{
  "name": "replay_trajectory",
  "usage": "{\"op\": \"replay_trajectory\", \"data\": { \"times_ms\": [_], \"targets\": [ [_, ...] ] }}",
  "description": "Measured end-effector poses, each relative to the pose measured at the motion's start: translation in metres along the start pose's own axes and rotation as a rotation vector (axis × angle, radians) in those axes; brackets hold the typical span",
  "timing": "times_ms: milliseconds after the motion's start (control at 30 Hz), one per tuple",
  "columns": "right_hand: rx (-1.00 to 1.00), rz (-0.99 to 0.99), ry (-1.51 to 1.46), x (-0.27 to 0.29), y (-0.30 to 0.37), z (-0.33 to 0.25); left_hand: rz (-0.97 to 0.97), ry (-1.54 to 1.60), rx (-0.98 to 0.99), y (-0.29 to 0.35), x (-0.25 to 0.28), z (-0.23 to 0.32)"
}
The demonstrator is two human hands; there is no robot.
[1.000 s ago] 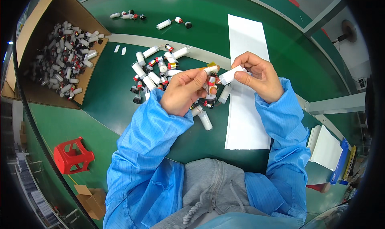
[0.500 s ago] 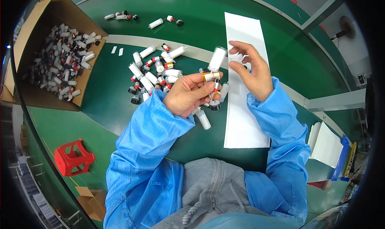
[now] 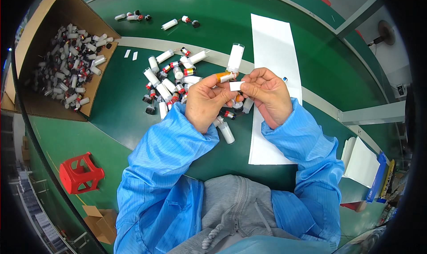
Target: The person assembles small plastic housings by hand, inserting electronic components into them and then attaching colored caps.
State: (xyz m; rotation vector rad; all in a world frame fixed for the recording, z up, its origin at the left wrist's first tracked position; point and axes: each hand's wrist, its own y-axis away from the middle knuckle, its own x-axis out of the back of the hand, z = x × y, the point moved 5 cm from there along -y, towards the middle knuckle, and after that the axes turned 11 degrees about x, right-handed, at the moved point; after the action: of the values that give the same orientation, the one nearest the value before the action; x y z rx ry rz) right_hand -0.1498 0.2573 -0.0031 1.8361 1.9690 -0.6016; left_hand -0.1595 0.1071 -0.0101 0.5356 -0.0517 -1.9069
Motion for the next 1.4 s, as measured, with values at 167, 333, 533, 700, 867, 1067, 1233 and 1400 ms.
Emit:
{"op": "replay_trajectory", "data": {
  "times_ms": [167,333,533,700,867,1067,1233,1400],
  "targets": [
    [0.120,0.037,0.099,-0.007,0.003,-0.002,0.054,-0.166,-0.293,0.005,-0.005,0.006],
    [0.171,0.018,0.158,-0.005,0.003,-0.004,0.049,-0.328,-0.381,0.009,-0.003,0.009],
    [-0.179,-0.239,0.346,0.006,-0.008,-0.005,-0.151,-0.200,-0.290,0.019,-0.018,0.013],
    [-0.397,-0.409,0.354,0.010,-0.012,-0.003,-0.372,-0.043,0.044,0.015,-0.014,0.001],
    [-0.011,-0.599,0.657,-0.023,-0.017,-0.056,-0.175,-0.031,0.015,0.006,-0.007,0.007],
    [0.382,-0.214,0.632,-0.015,-0.056,-0.053,0.307,-0.868,-0.543,0.008,0.003,0.032],
    [-0.110,-0.681,1.138,-0.004,-0.022,-0.021,0.089,-1.238,-0.477,0.008,-0.003,0.014],
    [0.398,-1.011,1.416,-0.015,0.026,-0.007,0.260,-1.357,-0.600,0.006,-0.001,0.017]
  ]
}}
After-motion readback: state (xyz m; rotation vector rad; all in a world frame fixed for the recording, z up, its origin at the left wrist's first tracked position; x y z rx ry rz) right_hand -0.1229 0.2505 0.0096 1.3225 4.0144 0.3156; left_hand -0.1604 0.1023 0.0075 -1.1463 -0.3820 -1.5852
